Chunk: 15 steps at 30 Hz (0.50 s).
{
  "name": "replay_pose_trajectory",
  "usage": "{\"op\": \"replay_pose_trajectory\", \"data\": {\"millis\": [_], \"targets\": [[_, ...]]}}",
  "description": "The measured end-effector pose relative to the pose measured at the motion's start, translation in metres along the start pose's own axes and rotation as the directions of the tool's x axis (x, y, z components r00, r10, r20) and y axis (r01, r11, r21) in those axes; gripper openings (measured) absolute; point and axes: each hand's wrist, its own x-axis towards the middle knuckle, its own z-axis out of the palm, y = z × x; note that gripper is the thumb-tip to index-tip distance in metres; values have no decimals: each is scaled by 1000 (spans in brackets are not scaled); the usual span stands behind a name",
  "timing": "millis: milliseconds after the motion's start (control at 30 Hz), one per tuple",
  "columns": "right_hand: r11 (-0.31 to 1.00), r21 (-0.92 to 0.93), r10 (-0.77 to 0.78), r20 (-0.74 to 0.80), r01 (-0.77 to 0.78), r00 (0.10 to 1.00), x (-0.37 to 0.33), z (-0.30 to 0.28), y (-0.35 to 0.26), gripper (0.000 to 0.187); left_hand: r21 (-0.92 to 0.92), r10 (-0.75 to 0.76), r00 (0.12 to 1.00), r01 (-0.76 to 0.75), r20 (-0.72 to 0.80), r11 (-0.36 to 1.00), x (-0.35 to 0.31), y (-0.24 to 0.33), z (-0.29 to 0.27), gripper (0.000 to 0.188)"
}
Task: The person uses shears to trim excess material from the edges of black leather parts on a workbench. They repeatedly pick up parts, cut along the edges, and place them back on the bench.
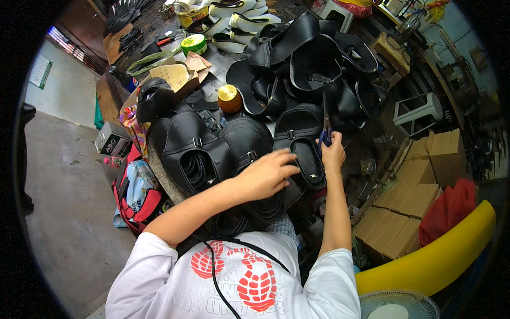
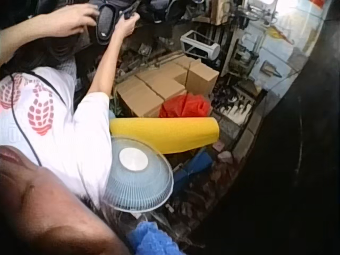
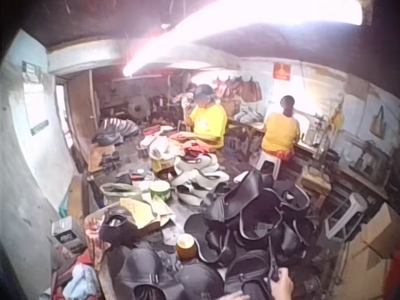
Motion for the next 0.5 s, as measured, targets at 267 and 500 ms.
{"op": "replay_pose_trajectory", "data": {"millis": [267, 500], "targets": [[978, 209, 62, -181, -23, 982, -17, -28, 22, 44, -20, -301, 881, 316, -365, 949, 72, -81, -51, 46], [759, 637, 278, -128, -136, 952, -57, -30, 48, 30, 130, 44, 714, 66, -699, 989, 208, -110, -110, 103]]}}
